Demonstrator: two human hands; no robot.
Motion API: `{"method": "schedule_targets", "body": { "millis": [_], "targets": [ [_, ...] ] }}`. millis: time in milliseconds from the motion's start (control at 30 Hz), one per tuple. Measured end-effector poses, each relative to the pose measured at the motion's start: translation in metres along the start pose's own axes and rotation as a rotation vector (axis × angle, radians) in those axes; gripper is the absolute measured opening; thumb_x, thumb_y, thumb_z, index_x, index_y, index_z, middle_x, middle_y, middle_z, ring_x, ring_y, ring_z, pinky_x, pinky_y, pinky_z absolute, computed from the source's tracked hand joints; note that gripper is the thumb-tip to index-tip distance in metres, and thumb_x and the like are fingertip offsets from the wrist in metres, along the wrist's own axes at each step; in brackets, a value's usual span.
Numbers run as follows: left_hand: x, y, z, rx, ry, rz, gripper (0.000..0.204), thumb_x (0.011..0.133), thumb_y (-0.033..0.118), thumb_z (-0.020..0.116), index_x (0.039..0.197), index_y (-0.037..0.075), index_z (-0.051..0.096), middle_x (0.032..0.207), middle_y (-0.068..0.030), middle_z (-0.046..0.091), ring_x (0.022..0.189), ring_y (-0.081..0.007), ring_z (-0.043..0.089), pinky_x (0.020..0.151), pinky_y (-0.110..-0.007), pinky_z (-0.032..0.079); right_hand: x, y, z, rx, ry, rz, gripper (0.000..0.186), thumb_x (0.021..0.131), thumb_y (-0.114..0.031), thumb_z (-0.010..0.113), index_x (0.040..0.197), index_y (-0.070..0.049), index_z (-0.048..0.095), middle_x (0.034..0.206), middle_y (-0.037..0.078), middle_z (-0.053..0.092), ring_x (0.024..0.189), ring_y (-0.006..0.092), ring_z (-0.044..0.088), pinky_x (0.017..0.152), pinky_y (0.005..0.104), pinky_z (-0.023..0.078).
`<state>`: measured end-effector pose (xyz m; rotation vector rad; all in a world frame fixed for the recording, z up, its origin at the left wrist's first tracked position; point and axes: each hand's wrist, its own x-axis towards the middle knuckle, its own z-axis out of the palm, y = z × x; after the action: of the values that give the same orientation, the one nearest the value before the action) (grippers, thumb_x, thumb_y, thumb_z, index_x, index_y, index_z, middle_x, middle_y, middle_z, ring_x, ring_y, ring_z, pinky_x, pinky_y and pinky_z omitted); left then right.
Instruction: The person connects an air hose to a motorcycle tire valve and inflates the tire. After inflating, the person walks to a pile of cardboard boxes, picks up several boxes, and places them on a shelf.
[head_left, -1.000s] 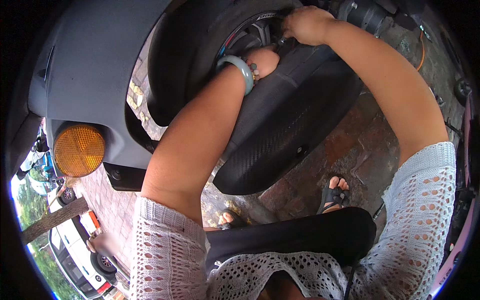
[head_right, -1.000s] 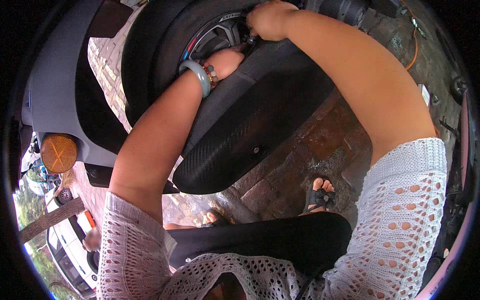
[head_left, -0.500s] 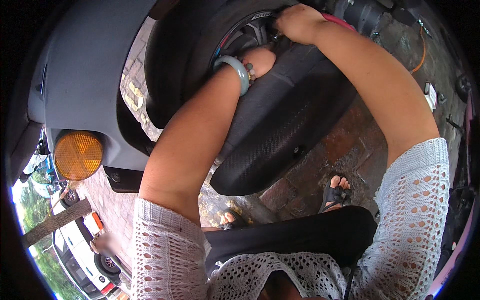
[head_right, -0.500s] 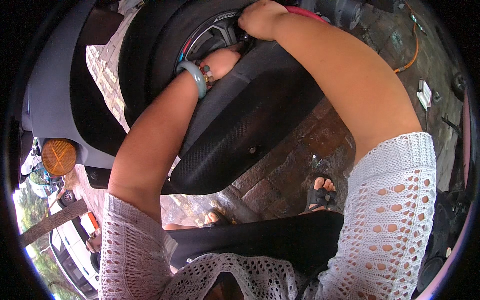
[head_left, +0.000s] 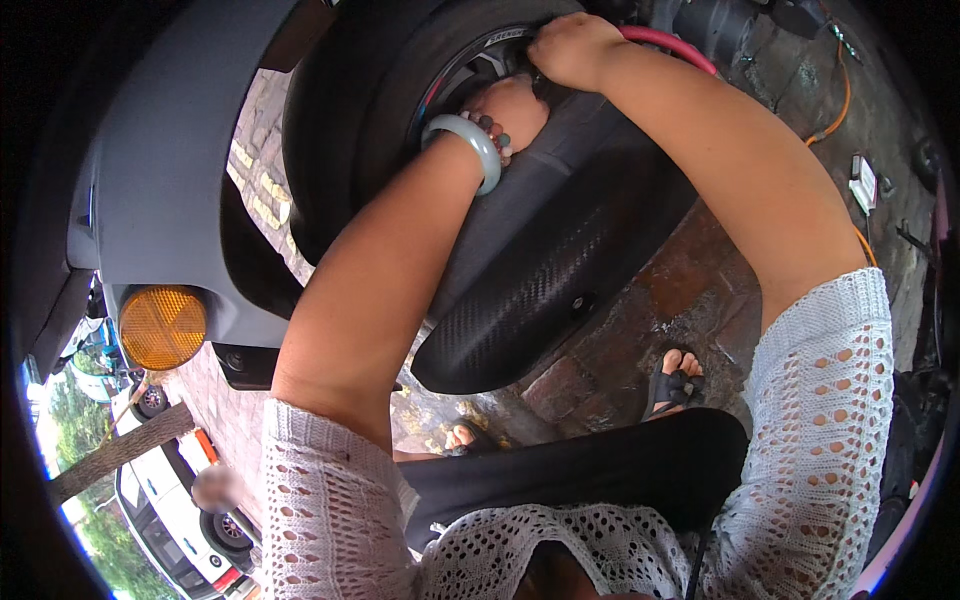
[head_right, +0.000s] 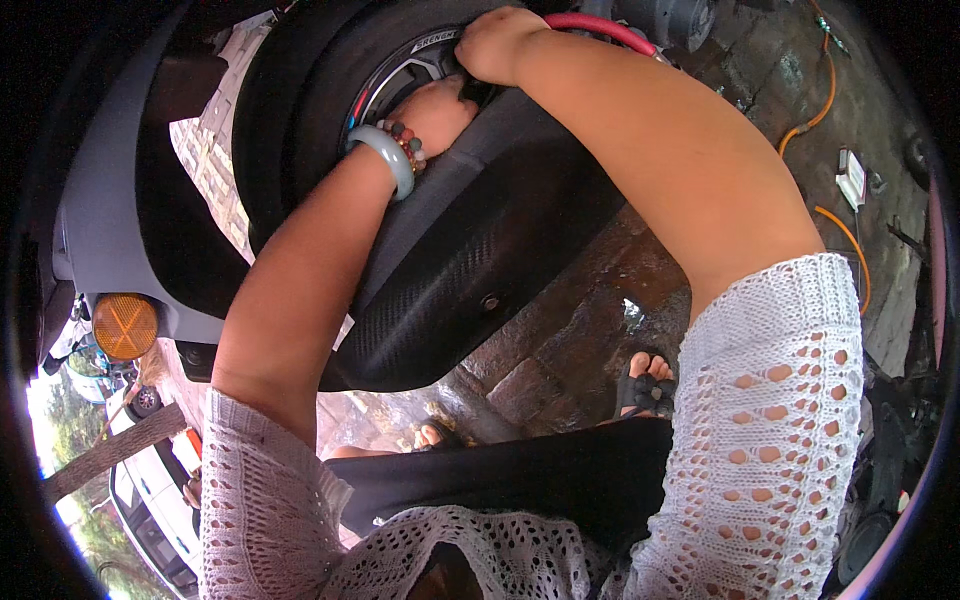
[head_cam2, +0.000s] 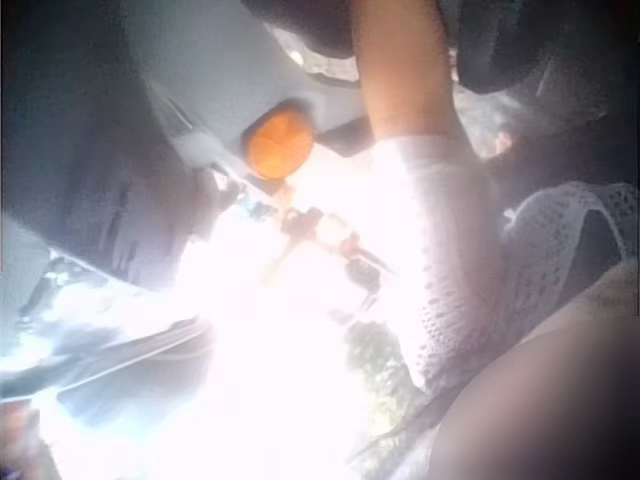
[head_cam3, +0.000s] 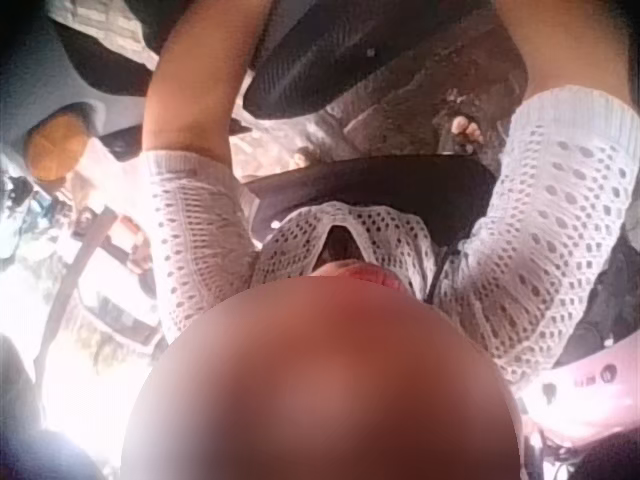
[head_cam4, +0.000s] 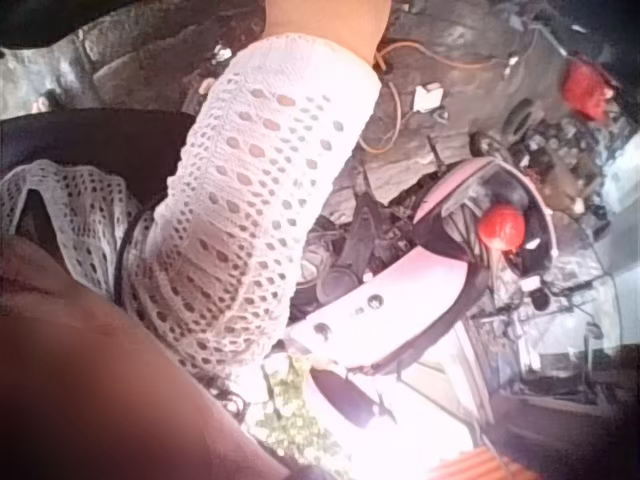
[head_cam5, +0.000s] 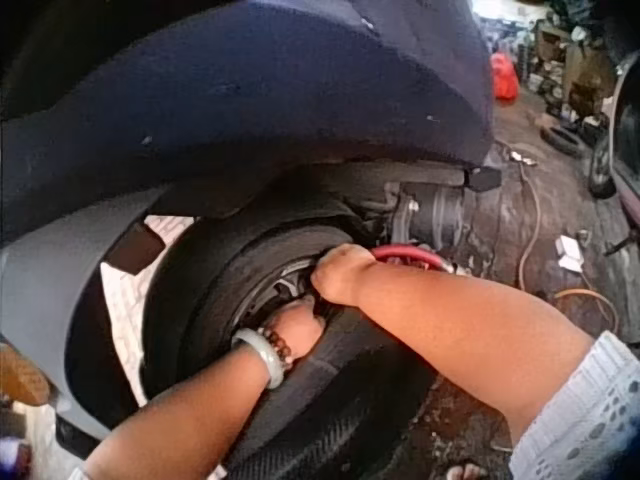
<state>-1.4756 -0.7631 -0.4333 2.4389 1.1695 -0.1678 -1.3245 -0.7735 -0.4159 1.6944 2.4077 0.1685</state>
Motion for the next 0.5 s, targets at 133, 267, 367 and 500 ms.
{"method": "schedule_targets", "body": {
  "millis": [133,267,367,500],
  "targets": [
    [-0.008,0.035,-0.027,0.414,-0.003,-0.041,0.027,0.086,0.013,0.048,0.099,0.002,0.07,0.103,-0.017,0.069,0.097,-0.0308,0.067,0.082,-0.042,0.053,-0.002,0.002,-0.003,0.077,-0.013,0.044,0.027,0.086,-0.016,0.048,0.096,-0.009,0.072,0.105,0.013,0.069,0.1,0.0297,0.066,0.084,0.0402,0.052],
    [0.005,0.024,-0.024,0.7,0.108,0.147,0.023,0.085,0.013,0.05,0.089,0.006,0.071,0.093,-0.015,0.07,0.088,-0.0295,0.068,0.076,-0.043,0.053,-0.009,-0.012,-0.034,0.079,-0.087,0.091,0.03,0.089,-0.016,0.048,0.108,-0.011,0.07,0.114,0.012,0.067,0.108,0.028,0.063,0.089,0.0376,0.051],
    [0.023,-0.009,0.0,0.728,0.402,0.413,0.02,0.082,0.014,0.052,0.077,0.009,0.07,0.076,-0.0106,0.069,0.073,-0.0278,0.067,0.066,-0.044,0.05,-0.007,-0.013,-0.033,0.164,-0.08,0.11,0.032,0.09,-0.017,0.046,0.11,-0.009,0.07,0.117,0.013,0.065,0.109,0.0295,0.063,0.091,0.0396,0.05],
    [0.023,0.001,-0.003,0.92,0.266,0.482,0.02,0.082,0.015,0.053,0.082,0.012,0.073,0.085,-0.0073,0.071,0.085,-0.0226,0.067,0.072,-0.037,0.049,-0.005,-0.007,-0.023,0.232,-0.092,0.152,0.034,0.09,-0.017,0.044,0.11,-0.007,0.069,0.118,0.015,0.065,0.11,0.0302,0.062,0.092,0.04,0.049]
  ]
}}
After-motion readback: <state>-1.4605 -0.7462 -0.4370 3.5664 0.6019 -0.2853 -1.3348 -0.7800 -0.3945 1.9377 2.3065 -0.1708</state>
